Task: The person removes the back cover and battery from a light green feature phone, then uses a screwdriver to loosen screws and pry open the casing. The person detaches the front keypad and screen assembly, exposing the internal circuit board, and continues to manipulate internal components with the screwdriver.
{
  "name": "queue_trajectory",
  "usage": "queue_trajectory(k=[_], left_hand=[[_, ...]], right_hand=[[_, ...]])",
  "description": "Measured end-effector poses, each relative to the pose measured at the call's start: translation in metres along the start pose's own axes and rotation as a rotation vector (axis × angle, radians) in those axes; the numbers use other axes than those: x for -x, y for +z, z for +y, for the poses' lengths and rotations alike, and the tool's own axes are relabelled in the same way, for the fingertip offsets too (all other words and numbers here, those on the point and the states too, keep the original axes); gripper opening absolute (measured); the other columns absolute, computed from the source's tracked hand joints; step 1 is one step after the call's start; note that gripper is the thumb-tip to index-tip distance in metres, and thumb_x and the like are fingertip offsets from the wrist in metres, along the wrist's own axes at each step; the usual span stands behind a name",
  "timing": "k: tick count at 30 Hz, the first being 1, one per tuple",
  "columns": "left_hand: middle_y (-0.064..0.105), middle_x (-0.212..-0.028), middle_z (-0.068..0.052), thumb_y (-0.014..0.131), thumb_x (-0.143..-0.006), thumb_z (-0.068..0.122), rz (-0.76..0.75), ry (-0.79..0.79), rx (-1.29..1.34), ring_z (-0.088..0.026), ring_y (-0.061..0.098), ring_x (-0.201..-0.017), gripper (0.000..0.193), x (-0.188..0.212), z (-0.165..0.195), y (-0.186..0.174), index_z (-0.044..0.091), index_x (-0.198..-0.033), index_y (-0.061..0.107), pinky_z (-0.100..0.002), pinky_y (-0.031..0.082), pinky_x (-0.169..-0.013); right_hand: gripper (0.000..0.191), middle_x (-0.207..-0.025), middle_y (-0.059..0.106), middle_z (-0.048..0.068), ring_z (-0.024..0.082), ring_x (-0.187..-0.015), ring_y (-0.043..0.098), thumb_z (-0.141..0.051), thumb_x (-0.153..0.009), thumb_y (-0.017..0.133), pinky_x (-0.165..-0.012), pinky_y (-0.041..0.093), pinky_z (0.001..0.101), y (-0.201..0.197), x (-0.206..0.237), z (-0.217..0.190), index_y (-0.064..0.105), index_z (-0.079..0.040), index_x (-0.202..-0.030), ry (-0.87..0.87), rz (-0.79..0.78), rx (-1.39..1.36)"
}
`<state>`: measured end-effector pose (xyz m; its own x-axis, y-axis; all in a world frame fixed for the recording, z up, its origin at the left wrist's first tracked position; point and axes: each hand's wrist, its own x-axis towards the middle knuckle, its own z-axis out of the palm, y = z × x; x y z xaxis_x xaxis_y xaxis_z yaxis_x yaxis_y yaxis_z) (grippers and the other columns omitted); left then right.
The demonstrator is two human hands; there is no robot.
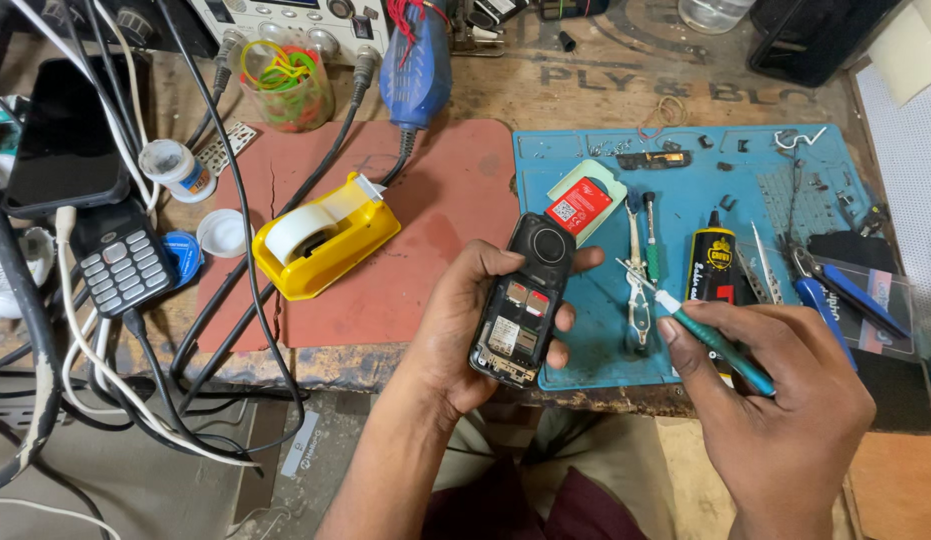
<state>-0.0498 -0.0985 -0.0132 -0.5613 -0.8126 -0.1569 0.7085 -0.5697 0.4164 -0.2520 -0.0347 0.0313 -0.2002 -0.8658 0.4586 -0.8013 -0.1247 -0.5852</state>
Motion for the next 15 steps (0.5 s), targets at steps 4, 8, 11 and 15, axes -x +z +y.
queue_trajectory(k=[4, 8, 11, 15], left_hand=[[0.07, -0.127, -0.019, 0.041, -0.099, 0.03, 0.041, 0.006, 0.047, -0.018, 0.07, -0.069, 0.061, 0.0, -0.001, -0.002, -0.007, -0.147, 0.047, -0.033, 0.061, -0.057], [0.064, -0.107, -0.019, 0.043, -0.105, 0.031, -0.095, 0.0, -0.076, -0.02, 0.067, -0.067, 0.066, 0.011, 0.0, -0.001, -0.015, -0.151, 0.048, -0.032, 0.058, -0.058], [0.064, -0.118, -0.018, 0.045, -0.095, 0.023, -0.06, 0.085, -0.373, -0.015, 0.061, -0.073, 0.069, 0.026, 0.007, 0.001, -0.006, -0.157, 0.043, -0.029, 0.054, -0.054], [0.066, -0.129, -0.013, 0.047, -0.084, 0.012, 0.037, 0.133, -0.573, -0.01, 0.052, -0.068, 0.077, 0.044, 0.015, 0.008, 0.005, -0.161, 0.04, -0.025, 0.049, -0.053]], right_hand=[[0.025, -0.095, 0.069, 0.011, 0.018, -0.08, 0.067, -0.006, -0.082, 0.087, -0.069, 0.051, 0.0287, 0.0, -0.001, -0.003, 0.077, -0.005, -0.105, 0.005, -0.002, -0.007], [0.023, -0.089, 0.069, 0.01, 0.012, -0.076, 0.062, -0.009, -0.085, 0.084, -0.066, 0.046, 0.0242, 0.003, 0.0, -0.006, 0.076, -0.003, -0.106, 0.04, -0.007, -0.119], [0.02, -0.08, 0.067, 0.005, 0.007, -0.069, 0.055, -0.014, -0.092, 0.079, -0.061, 0.04, 0.0214, 0.005, 0.005, -0.009, 0.076, -0.003, -0.108, 0.132, -0.048, -0.296], [0.02, -0.069, 0.061, 0.002, 0.007, -0.06, 0.049, -0.016, -0.093, 0.078, -0.054, 0.035, 0.0232, 0.009, 0.012, -0.014, 0.078, -0.002, -0.107, 0.065, -0.118, -0.272]])
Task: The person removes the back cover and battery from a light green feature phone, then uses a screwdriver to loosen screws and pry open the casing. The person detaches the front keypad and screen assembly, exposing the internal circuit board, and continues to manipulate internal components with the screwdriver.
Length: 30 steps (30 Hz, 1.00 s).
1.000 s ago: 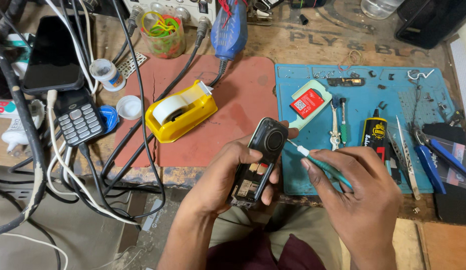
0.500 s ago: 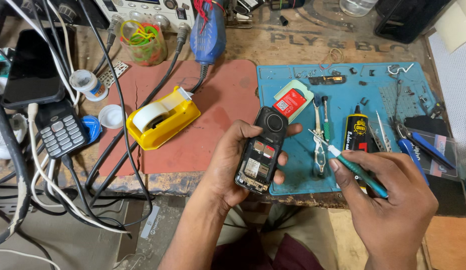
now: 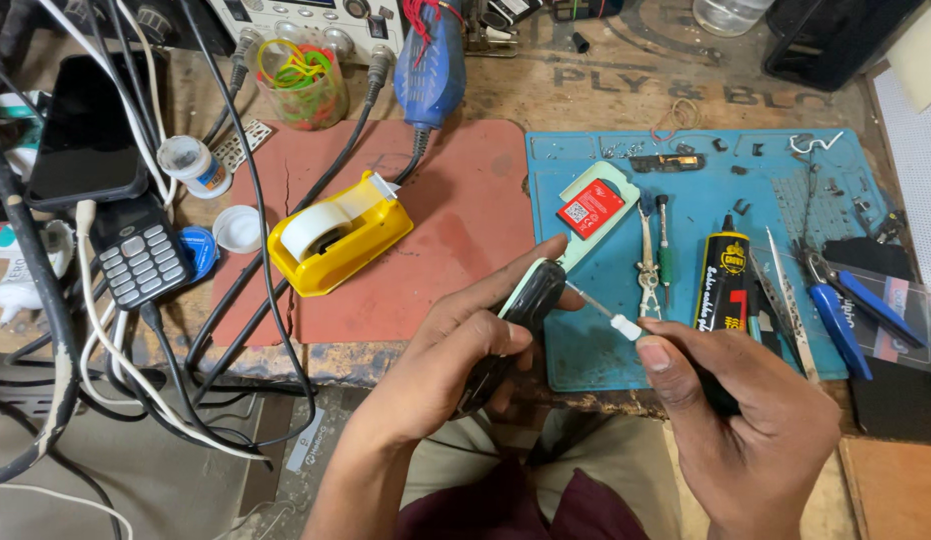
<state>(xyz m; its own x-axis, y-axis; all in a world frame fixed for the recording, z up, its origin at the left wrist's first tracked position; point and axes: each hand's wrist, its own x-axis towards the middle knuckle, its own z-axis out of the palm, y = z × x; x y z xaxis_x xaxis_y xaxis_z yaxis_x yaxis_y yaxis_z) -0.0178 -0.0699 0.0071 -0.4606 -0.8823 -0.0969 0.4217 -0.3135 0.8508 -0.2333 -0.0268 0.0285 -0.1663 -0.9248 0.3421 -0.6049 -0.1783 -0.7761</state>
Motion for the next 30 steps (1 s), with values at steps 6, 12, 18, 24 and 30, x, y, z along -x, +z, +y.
queue_trajectory(k=[6, 12, 18, 24, 30], left_hand=[[0.066, -0.127, -0.008, 0.046, -0.086, 0.01, -0.002, 0.017, -0.15, -0.006, 0.054, -0.072, 0.074, 0.01, 0.011, -0.001, 0.012, -0.16, 0.043, -0.022, 0.048, -0.056], [0.069, -0.12, -0.006, 0.049, -0.085, 0.008, 0.052, 0.046, -0.332, -0.006, 0.05, -0.065, 0.074, 0.012, 0.01, 0.001, 0.015, -0.158, 0.046, -0.021, 0.047, -0.056], [0.072, -0.119, -0.011, 0.044, -0.084, 0.016, 0.089, 0.083, -0.388, -0.008, 0.051, -0.064, 0.075, 0.009, 0.007, 0.005, 0.014, -0.159, 0.046, -0.022, 0.046, -0.055], [0.069, -0.121, -0.017, 0.042, -0.087, 0.022, 0.078, 0.116, -0.226, -0.012, 0.053, -0.07, 0.076, 0.011, 0.003, -0.002, 0.005, -0.162, 0.04, -0.025, 0.05, -0.059], [0.063, -0.094, -0.012, 0.047, -0.087, 0.027, 0.209, 0.079, -0.171, -0.016, 0.056, -0.069, 0.082, 0.028, -0.008, -0.004, 0.006, -0.165, 0.037, -0.028, 0.051, -0.059]], right_hand=[[0.02, -0.065, 0.06, 0.004, 0.009, -0.058, 0.048, -0.014, -0.091, 0.079, -0.053, 0.034, 0.0245, 0.01, -0.004, -0.011, 0.079, -0.001, -0.107, -0.001, -0.036, 0.031], [0.023, -0.093, 0.065, 0.013, 0.012, -0.078, 0.062, -0.017, -0.089, 0.079, -0.067, 0.048, 0.0231, 0.005, -0.011, -0.017, 0.073, -0.003, -0.107, -0.257, -0.033, 0.075], [0.026, -0.074, 0.071, 0.009, 0.015, -0.064, 0.061, -0.024, -0.089, 0.081, -0.055, 0.047, 0.0278, 0.004, -0.016, -0.008, 0.078, -0.003, -0.104, 0.012, -0.11, 0.226], [0.028, -0.073, 0.061, 0.01, 0.015, -0.063, 0.06, -0.029, -0.093, 0.076, -0.056, 0.048, 0.0299, 0.013, -0.02, -0.009, 0.074, -0.002, -0.102, -0.06, -0.138, 0.19], [0.035, -0.08, 0.064, 0.008, 0.016, -0.066, 0.063, -0.03, -0.084, 0.08, -0.059, 0.05, 0.0309, 0.016, -0.022, -0.016, 0.068, 0.0, -0.096, -0.353, -0.096, 0.038]])
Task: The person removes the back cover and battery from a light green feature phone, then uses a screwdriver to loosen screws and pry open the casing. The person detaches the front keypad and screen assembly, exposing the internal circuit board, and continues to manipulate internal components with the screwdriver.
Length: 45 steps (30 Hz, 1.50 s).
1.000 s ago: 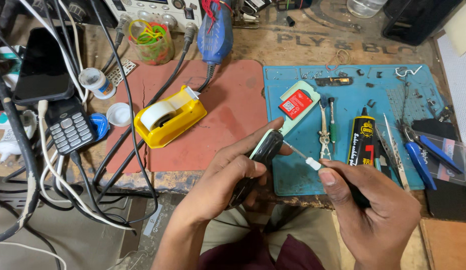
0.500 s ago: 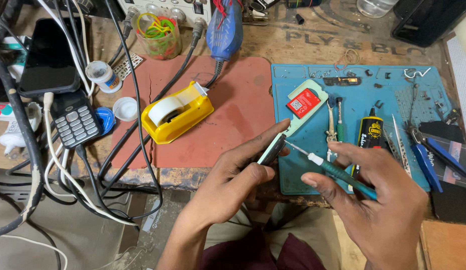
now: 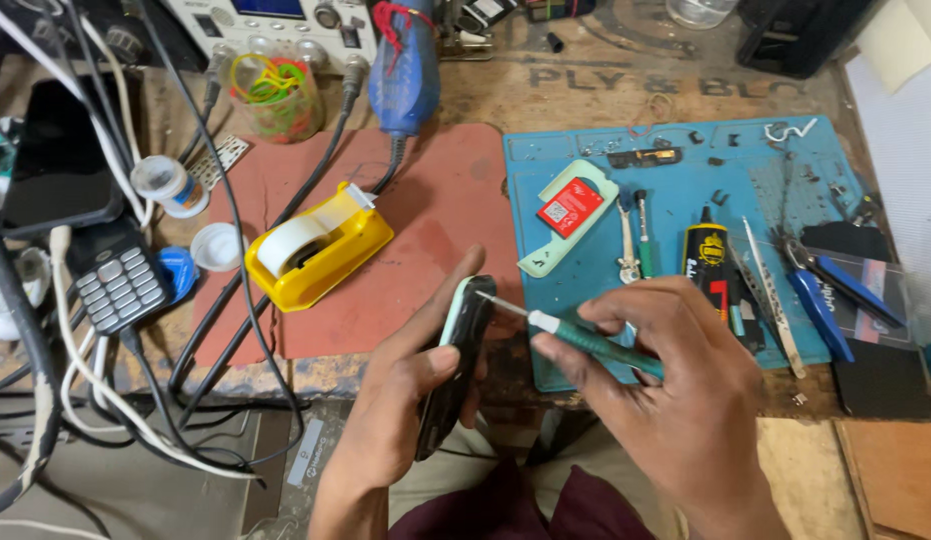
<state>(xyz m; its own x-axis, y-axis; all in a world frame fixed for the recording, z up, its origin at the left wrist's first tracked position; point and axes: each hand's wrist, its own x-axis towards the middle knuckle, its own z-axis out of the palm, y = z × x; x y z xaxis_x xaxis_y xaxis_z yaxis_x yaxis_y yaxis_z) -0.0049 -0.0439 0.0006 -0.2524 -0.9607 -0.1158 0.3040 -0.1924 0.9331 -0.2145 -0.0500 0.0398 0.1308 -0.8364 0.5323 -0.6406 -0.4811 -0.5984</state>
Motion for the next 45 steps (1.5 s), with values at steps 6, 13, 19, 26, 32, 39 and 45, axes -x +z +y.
queue_trajectory(k=[6, 13, 19, 26, 32, 39, 45], left_hand=[[0.063, -0.094, -0.012, 0.053, -0.089, 0.029, 0.026, -0.003, -0.047, -0.019, 0.061, -0.07, 0.083, -0.002, -0.012, 0.0, 0.01, -0.167, 0.035, -0.03, 0.054, -0.06], [0.066, -0.119, -0.014, 0.054, -0.085, 0.032, 0.056, 0.019, -0.137, -0.019, 0.062, -0.083, 0.084, -0.007, -0.015, -0.008, 0.005, -0.163, 0.038, -0.032, 0.056, -0.062], [0.065, -0.132, -0.026, 0.055, -0.089, 0.03, 0.064, 0.067, -0.192, -0.026, 0.063, -0.1, 0.086, -0.012, -0.029, -0.04, 0.002, -0.167, 0.035, -0.036, 0.05, -0.087], [0.056, -0.148, -0.027, 0.063, -0.088, 0.046, -0.114, 0.031, -0.169, -0.035, 0.069, -0.114, 0.104, -0.023, -0.073, -0.101, 0.01, -0.17, 0.011, -0.048, 0.053, -0.095], [0.056, -0.142, -0.029, 0.068, -0.092, 0.047, -0.109, 0.055, -0.07, -0.041, 0.07, -0.104, 0.108, -0.02, -0.089, -0.12, 0.016, -0.175, 0.007, -0.053, 0.052, -0.093], [0.061, -0.144, -0.013, 0.056, -0.086, 0.044, 0.138, 0.069, -0.403, -0.022, 0.065, -0.111, 0.09, -0.009, -0.062, -0.089, 0.008, -0.164, 0.03, -0.034, 0.045, -0.096], [0.07, -0.105, -0.016, 0.057, -0.085, 0.035, 0.206, 0.07, -0.241, -0.021, 0.064, -0.077, 0.085, 0.0, -0.032, -0.03, 0.006, -0.163, 0.039, -0.032, 0.051, -0.069]], right_hand=[[0.026, -0.083, 0.07, 0.005, 0.018, -0.067, 0.069, -0.031, -0.091, 0.081, -0.06, 0.053, 0.0309, -0.014, -0.004, 0.005, 0.071, -0.009, -0.098, 0.062, -0.075, 0.034], [0.015, -0.078, 0.07, 0.005, 0.022, -0.063, 0.068, -0.027, -0.1, 0.077, -0.058, 0.051, 0.0364, -0.016, -0.005, 0.008, 0.073, -0.012, -0.099, 0.143, -0.189, 0.046], [0.026, -0.096, 0.068, 0.009, 0.023, -0.081, 0.07, -0.023, -0.098, 0.077, -0.068, 0.054, 0.0356, -0.013, -0.003, 0.008, 0.064, -0.007, -0.114, -0.034, -0.063, -0.163], [0.032, -0.107, 0.067, 0.009, 0.02, -0.089, 0.072, -0.018, -0.091, 0.083, -0.072, 0.061, 0.0294, -0.011, -0.005, 0.0, 0.065, -0.006, -0.114, -0.057, 0.108, -0.317], [0.025, -0.105, 0.072, 0.005, 0.018, -0.094, 0.076, -0.019, -0.098, 0.082, -0.08, 0.063, 0.0291, -0.011, -0.006, -0.003, 0.065, -0.007, -0.111, -0.043, 0.047, -0.427], [0.023, -0.092, 0.07, 0.012, 0.024, -0.08, 0.073, -0.028, -0.095, 0.073, -0.07, 0.06, 0.0353, -0.021, -0.005, 0.006, 0.069, -0.006, -0.102, -0.008, -0.032, -0.249], [0.025, -0.09, 0.073, 0.008, 0.025, -0.077, 0.073, -0.029, -0.093, 0.079, -0.065, 0.057, 0.0358, -0.024, -0.007, 0.008, 0.071, -0.009, -0.104, -0.001, -0.084, -0.133]])
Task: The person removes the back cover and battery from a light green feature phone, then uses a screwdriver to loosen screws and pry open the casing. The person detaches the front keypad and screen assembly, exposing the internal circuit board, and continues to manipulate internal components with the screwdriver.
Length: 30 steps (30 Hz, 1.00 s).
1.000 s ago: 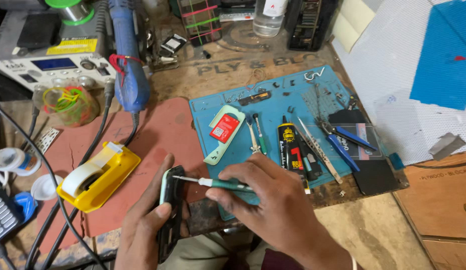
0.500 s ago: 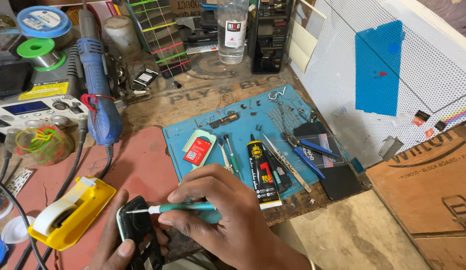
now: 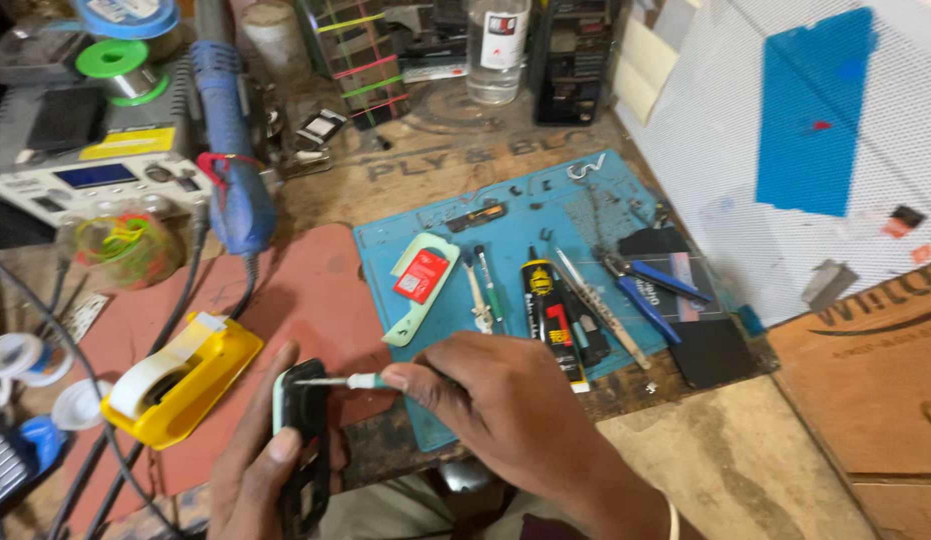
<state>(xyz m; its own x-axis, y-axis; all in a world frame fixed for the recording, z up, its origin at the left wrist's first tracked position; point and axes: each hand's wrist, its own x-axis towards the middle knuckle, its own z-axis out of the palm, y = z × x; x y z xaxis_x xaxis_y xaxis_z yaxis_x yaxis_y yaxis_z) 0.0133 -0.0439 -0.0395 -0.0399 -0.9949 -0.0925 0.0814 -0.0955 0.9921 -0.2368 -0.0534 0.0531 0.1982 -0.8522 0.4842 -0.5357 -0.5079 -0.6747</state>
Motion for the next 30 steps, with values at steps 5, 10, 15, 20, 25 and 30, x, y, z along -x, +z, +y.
queue_trajectory(k=[5, 10, 15, 20, 25, 30], left_hand=[[0.064, -0.107, -0.011, 0.056, -0.095, 0.026, -0.128, 0.12, 0.036, -0.016, 0.064, -0.077, 0.072, 0.0, 0.027, 0.015, 0.0, -0.161, 0.038, -0.028, 0.053, -0.066], [0.065, -0.113, -0.01, 0.055, -0.098, 0.025, -0.167, 0.126, 0.031, -0.015, 0.061, -0.077, 0.07, 0.002, 0.034, 0.014, 0.0, -0.161, 0.037, -0.029, 0.053, -0.064], [0.066, -0.117, -0.011, 0.056, -0.098, 0.027, -0.174, 0.165, 0.007, -0.016, 0.063, -0.084, 0.071, 0.001, 0.033, 0.014, -0.002, -0.161, 0.036, -0.028, 0.053, -0.069], [0.063, -0.119, -0.012, 0.056, -0.097, 0.027, -0.137, 0.2, -0.009, -0.017, 0.065, -0.099, 0.072, 0.003, 0.029, 0.016, -0.003, -0.159, 0.035, -0.031, 0.058, -0.08], [0.07, -0.117, -0.015, 0.057, -0.095, 0.033, -0.103, 0.165, -0.012, -0.019, 0.066, -0.095, 0.077, 0.005, 0.026, 0.015, -0.001, -0.16, 0.036, -0.031, 0.055, -0.078], [0.072, -0.113, -0.016, 0.057, -0.093, 0.036, -0.025, 0.136, -0.036, -0.02, 0.066, -0.096, 0.078, 0.009, 0.022, 0.012, -0.002, -0.159, 0.044, -0.029, 0.05, -0.074]], right_hand=[[0.028, -0.089, 0.069, 0.008, 0.024, -0.077, 0.072, -0.029, -0.089, 0.078, -0.064, 0.055, 0.035, 0.004, -0.004, -0.002, 0.068, -0.005, -0.098, -0.058, 0.04, 0.011], [0.028, -0.086, 0.07, 0.006, 0.022, -0.068, 0.07, -0.027, -0.087, 0.082, -0.058, 0.052, 0.0339, 0.009, -0.002, 0.001, 0.073, -0.005, -0.102, -0.018, 0.011, 0.027], [0.025, -0.084, 0.07, 0.007, 0.023, -0.07, 0.069, -0.028, -0.091, 0.081, -0.061, 0.051, 0.0359, 0.012, -0.001, 0.002, 0.073, -0.006, -0.098, 0.01, -0.036, 0.07], [0.031, -0.085, 0.068, 0.009, 0.023, -0.072, 0.068, -0.031, -0.088, 0.08, -0.063, 0.052, 0.035, 0.009, -0.003, 0.004, 0.07, -0.003, -0.097, -0.053, 0.005, -0.021], [0.025, -0.074, 0.064, 0.01, 0.025, -0.065, 0.064, -0.027, -0.095, 0.079, -0.059, 0.048, 0.0377, 0.007, -0.003, 0.0, 0.072, -0.004, -0.089, 0.038, -0.063, 0.068], [0.032, -0.082, 0.069, 0.006, 0.02, -0.07, 0.07, -0.034, -0.089, 0.079, -0.061, 0.054, 0.0326, 0.005, -0.001, -0.003, 0.07, -0.004, -0.094, 0.002, -0.029, -0.046]])
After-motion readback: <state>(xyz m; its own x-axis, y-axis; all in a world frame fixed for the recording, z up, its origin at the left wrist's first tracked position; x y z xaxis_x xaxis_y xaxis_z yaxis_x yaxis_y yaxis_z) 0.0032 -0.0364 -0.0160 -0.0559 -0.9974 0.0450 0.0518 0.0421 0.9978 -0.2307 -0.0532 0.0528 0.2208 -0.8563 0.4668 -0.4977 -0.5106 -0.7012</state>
